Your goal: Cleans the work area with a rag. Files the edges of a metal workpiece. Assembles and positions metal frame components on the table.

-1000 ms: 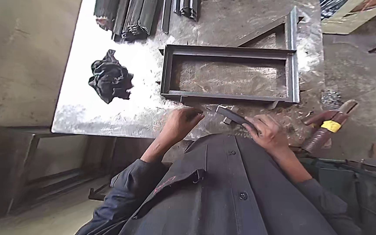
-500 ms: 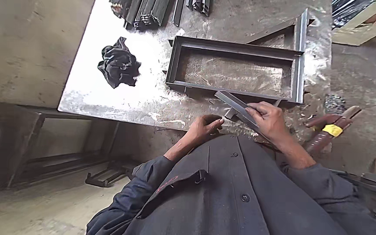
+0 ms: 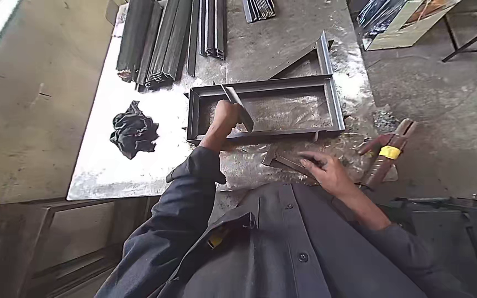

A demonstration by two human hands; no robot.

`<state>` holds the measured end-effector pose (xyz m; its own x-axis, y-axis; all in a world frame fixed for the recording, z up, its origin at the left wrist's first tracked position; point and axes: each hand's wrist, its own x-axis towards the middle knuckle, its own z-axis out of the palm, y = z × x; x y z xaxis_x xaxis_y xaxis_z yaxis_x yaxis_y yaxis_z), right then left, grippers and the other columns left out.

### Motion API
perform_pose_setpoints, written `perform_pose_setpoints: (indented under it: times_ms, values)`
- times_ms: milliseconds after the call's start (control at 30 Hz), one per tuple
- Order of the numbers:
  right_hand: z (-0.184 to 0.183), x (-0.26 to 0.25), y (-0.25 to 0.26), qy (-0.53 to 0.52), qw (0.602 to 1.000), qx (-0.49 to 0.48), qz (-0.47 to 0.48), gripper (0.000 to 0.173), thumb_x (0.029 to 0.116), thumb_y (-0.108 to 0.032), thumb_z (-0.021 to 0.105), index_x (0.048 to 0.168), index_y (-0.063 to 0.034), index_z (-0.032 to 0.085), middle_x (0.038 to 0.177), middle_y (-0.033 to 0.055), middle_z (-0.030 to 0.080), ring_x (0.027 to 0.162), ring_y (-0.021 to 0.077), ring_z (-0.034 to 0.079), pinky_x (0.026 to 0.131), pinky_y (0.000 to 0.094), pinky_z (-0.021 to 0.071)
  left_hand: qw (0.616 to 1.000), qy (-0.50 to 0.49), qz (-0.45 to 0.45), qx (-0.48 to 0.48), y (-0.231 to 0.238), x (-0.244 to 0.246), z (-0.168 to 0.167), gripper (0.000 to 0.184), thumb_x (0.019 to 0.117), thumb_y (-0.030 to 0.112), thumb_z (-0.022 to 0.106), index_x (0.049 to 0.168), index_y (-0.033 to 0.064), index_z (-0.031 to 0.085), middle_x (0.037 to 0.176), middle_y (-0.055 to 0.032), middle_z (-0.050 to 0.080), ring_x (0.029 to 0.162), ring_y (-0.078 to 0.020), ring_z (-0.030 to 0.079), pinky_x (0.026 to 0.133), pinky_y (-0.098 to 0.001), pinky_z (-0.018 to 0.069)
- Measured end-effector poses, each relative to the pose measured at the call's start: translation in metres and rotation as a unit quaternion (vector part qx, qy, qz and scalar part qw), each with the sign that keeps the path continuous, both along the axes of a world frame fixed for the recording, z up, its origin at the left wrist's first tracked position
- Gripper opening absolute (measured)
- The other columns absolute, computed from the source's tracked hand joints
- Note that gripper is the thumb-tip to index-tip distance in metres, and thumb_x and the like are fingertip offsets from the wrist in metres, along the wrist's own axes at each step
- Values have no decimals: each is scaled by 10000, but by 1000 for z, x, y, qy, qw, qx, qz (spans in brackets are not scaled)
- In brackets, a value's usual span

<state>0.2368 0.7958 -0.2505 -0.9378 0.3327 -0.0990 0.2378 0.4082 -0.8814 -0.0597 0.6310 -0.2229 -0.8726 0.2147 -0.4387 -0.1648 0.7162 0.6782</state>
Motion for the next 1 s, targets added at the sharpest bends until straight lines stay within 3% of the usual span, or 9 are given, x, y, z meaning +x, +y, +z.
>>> perform_pose_setpoints:
  times_ms: [167,233,333,433,567,733,800,900,1000]
  values:
    - [-12,36,12,-5,999,36,-13,331,1028,-340,597,1227,-118,741,1125,36,750,992,42,701,916,222,559,996,-2,-44,-79,7,-12,-25,297,1014,276,564,1041,-10,641,816,-127,649,648,-222,596,629,-443,512]
    - [-11,34,15,13,999,44,-6,332,1027,-334,598,1218,-106,744,1115,52,752,985,55,704,905,219,558,989,-3,-94,-116,17,-5,-17,343,1038,306,538,1062,-19,643,850,-148,647,693,-249,604,669,-477,510]
    - [-7,26,21,42,997,58,12,336,1032,-337,593,1219,-102,743,1111,58,752,974,58,706,889,212,563,969,21,-177,-170,26,-7,-10,403,1054,320,521,965,-56,638,823,-192,633,723,-318,607,697,-554,490]
    - [-8,18,27,56,996,54,40,339,1042,-338,578,1229,-106,739,1114,59,750,974,61,703,892,217,560,946,33,-247,-205,24,-12,-8,448,1086,301,457,1019,-103,641,968,-297,662,939,-450,663,846,-668,492]
    - [-8,6,29,67,990,71,98,332,1041,-334,575,1217,-110,746,1089,66,760,992,114,714,928,281,557,927,54,-290,-231,25,-11,-2,470,1107,295,414,1042,-116,633,1001,-320,659,988,-475,661,875,-678,482]
    - [25,-35,64,92,969,226,43,283,1015,-319,616,1167,-134,768,1045,64,756,935,202,734,842,437,606,939,55,-253,-226,18,1,-3,499,1110,355,348,1172,-58,621,1015,-293,681,961,-467,685,844,-682,508]
    - [45,-51,95,70,962,262,5,303,1023,-304,625,1238,-116,725,1052,118,732,883,273,724,776,514,596,954,74,-204,-206,6,24,5,623,1089,530,366,1180,-17,650,996,-291,692,930,-492,684,799,-708,507]
    - [63,-43,127,51,956,284,-57,312,1025,-280,640,1300,-138,676,1100,129,713,903,296,709,799,528,580,959,162,-139,-188,-2,32,19,805,961,783,401,1207,77,698,1075,-284,699,1028,-530,659,824,-765,489]
    - [61,-12,139,-2,959,268,-88,290,982,-228,709,1260,-149,682,1080,107,717,890,287,704,791,521,574,954,208,-130,-170,22,-2,38,647,1037,616,447,1236,53,696,1129,-279,704,1111,-508,652,921,-761,457]
